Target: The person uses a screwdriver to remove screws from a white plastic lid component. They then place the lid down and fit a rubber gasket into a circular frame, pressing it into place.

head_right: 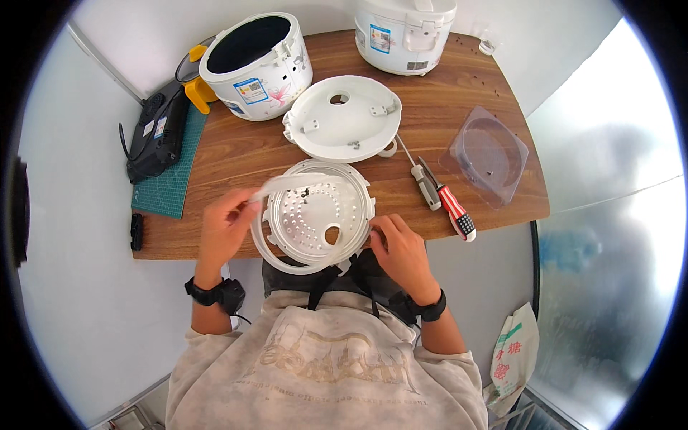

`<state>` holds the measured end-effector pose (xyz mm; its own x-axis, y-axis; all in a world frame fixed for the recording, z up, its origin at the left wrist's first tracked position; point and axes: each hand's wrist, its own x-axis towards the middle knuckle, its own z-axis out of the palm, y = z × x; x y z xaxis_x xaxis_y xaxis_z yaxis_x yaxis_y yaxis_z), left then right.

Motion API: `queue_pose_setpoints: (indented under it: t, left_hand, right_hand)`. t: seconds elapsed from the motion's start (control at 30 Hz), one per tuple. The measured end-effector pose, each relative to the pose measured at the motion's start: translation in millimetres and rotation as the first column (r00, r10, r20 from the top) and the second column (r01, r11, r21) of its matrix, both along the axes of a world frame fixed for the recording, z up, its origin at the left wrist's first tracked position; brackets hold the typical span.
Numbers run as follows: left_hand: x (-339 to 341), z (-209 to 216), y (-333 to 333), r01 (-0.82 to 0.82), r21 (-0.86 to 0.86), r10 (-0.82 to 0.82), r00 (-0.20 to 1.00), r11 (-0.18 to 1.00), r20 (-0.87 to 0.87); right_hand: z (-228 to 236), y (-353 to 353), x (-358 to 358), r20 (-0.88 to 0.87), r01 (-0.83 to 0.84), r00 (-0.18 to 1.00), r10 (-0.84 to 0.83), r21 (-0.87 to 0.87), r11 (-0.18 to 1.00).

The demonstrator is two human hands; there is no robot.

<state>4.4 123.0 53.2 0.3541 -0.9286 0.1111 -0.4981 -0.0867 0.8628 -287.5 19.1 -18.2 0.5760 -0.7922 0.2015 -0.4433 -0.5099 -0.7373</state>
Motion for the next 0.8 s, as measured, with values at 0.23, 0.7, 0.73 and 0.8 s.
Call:
queue_pose_setpoints:
  t: [0.23, 0.7, 0.73, 0.8]
  left_hand:
    - [47, 21, 45, -0.399, -0.216, 0.368, 0.914, 0.891, -0.17]
    - [250, -89, 149, -0.793, 0.007, 0.782, 0.6, 0.61, -0.167]
    - [256, -99, 154, -0.788, 0.025, 0.788, 0.614, 0.615, -0.047]
    - [250, -108, 146, -0.769, 0.018, 0.764, 0.637, 0.639, 0.101]
  right_hand:
    - [1, -2, -1, -0.005, 0.002, 1.0, -0.002, 0.001, 1.0]
    - [-2, -3, 2, 0.014, 0.024, 1.0, -0.025, 0.023, 0.999]
    - [0, -2, 5, 0.006, 0.031, 0.999, -0.032, 0.041, 0.999]
    - [1, -1, 4, -0.009, 0.06, 0.998, -0.059, 0.061, 0.996]
